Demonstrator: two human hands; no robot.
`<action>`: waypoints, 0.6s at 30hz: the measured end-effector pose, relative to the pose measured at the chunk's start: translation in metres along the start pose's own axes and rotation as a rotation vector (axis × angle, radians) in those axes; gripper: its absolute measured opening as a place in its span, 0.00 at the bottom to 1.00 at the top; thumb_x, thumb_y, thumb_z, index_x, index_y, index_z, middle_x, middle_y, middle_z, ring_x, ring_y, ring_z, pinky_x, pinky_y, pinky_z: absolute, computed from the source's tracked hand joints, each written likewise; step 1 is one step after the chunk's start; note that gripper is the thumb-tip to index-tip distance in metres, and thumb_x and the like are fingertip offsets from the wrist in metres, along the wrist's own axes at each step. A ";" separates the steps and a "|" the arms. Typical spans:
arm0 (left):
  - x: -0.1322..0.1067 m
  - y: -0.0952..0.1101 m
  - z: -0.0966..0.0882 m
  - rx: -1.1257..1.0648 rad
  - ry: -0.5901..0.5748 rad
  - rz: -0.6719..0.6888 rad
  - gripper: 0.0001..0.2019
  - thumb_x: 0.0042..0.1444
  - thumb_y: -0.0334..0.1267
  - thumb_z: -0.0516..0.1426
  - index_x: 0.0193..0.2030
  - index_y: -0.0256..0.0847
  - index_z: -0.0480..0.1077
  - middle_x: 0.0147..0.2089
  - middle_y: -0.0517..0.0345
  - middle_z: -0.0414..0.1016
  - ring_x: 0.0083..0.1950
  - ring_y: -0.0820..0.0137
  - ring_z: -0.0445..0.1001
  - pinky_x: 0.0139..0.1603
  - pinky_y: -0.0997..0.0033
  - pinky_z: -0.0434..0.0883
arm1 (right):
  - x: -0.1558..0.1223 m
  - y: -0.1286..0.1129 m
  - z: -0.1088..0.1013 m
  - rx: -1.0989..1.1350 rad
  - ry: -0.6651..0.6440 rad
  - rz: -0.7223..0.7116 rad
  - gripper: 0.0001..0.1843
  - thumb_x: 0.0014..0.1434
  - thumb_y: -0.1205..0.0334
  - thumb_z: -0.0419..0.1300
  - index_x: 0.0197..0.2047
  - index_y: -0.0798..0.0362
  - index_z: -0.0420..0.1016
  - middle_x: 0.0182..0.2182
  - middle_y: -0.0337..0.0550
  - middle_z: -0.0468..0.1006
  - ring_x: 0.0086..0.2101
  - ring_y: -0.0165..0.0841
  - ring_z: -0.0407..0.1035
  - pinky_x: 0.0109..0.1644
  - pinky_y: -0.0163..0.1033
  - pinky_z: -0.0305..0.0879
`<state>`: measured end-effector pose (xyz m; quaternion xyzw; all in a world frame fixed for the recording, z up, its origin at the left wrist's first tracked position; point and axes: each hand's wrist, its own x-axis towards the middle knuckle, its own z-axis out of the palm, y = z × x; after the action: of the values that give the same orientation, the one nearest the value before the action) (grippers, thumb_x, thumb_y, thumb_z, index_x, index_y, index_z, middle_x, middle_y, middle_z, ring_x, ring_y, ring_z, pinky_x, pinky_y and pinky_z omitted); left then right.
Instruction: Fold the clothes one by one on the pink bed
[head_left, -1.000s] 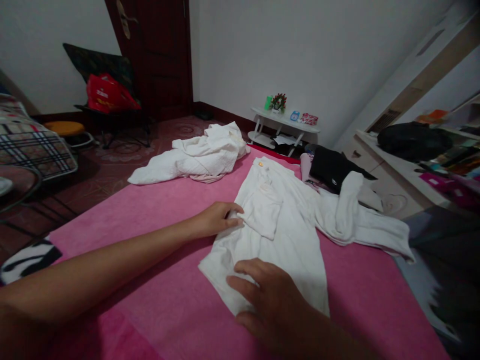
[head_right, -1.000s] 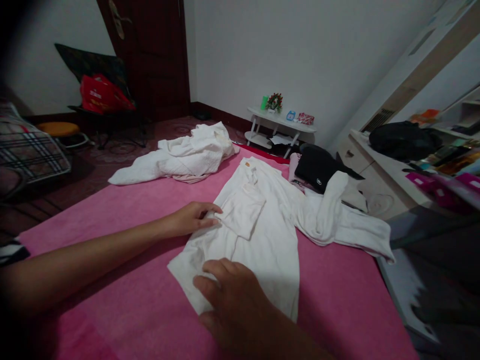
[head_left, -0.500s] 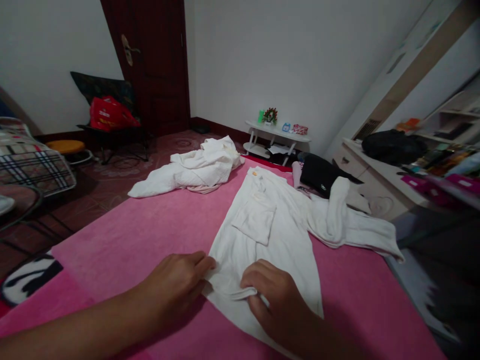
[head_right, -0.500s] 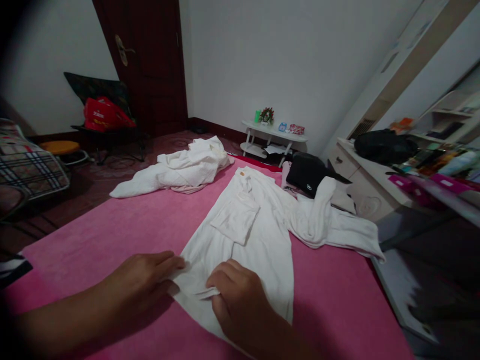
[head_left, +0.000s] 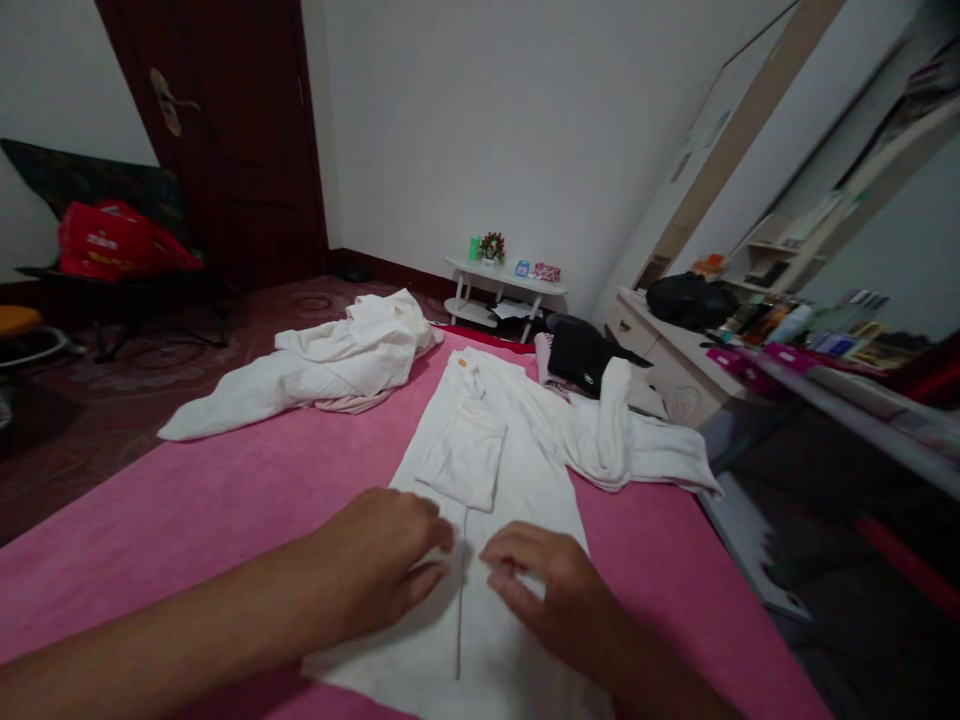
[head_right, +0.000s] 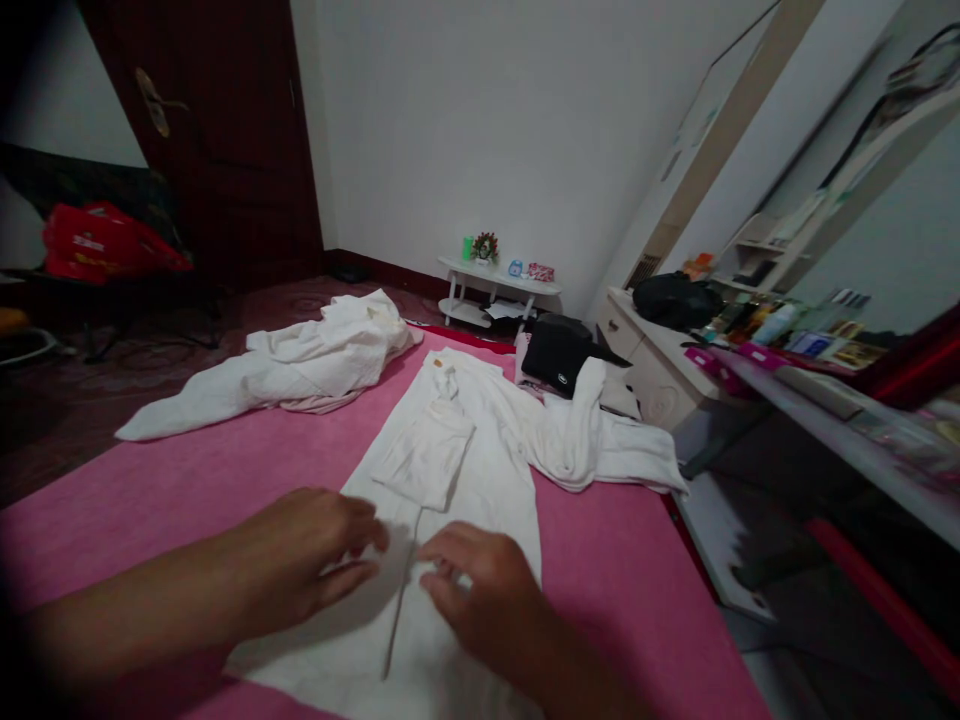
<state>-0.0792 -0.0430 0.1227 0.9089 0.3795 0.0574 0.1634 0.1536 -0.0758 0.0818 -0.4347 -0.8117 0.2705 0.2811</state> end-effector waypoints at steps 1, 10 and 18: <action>0.019 -0.003 0.003 -0.011 0.080 0.023 0.12 0.58 0.40 0.54 0.46 0.46 0.74 0.39 0.52 0.77 0.37 0.62 0.76 0.39 0.66 0.69 | 0.007 0.010 -0.014 -0.015 0.090 0.047 0.09 0.56 0.67 0.56 0.39 0.50 0.76 0.33 0.39 0.77 0.33 0.30 0.71 0.38 0.34 0.66; 0.112 -0.052 0.088 0.130 0.360 -0.001 0.27 0.62 0.49 0.51 0.65 0.41 0.59 0.70 0.40 0.53 0.70 0.53 0.51 0.68 0.48 0.50 | 0.053 0.140 -0.140 0.471 1.065 0.727 0.35 0.44 0.69 0.64 0.56 0.49 0.60 0.44 0.44 0.71 0.28 0.27 0.73 0.26 0.29 0.71; 0.107 -0.050 0.088 0.168 0.365 0.008 0.26 0.64 0.49 0.48 0.66 0.42 0.58 0.70 0.42 0.51 0.71 0.55 0.49 0.68 0.49 0.49 | 0.069 0.162 -0.148 0.502 0.959 0.825 0.33 0.39 0.75 0.69 0.50 0.53 0.66 0.26 0.32 0.71 0.21 0.24 0.67 0.23 0.27 0.70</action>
<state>-0.0170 0.0438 0.0204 0.8954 0.4024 0.1899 0.0154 0.3137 0.0899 0.0891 -0.7023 -0.2777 0.3129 0.5761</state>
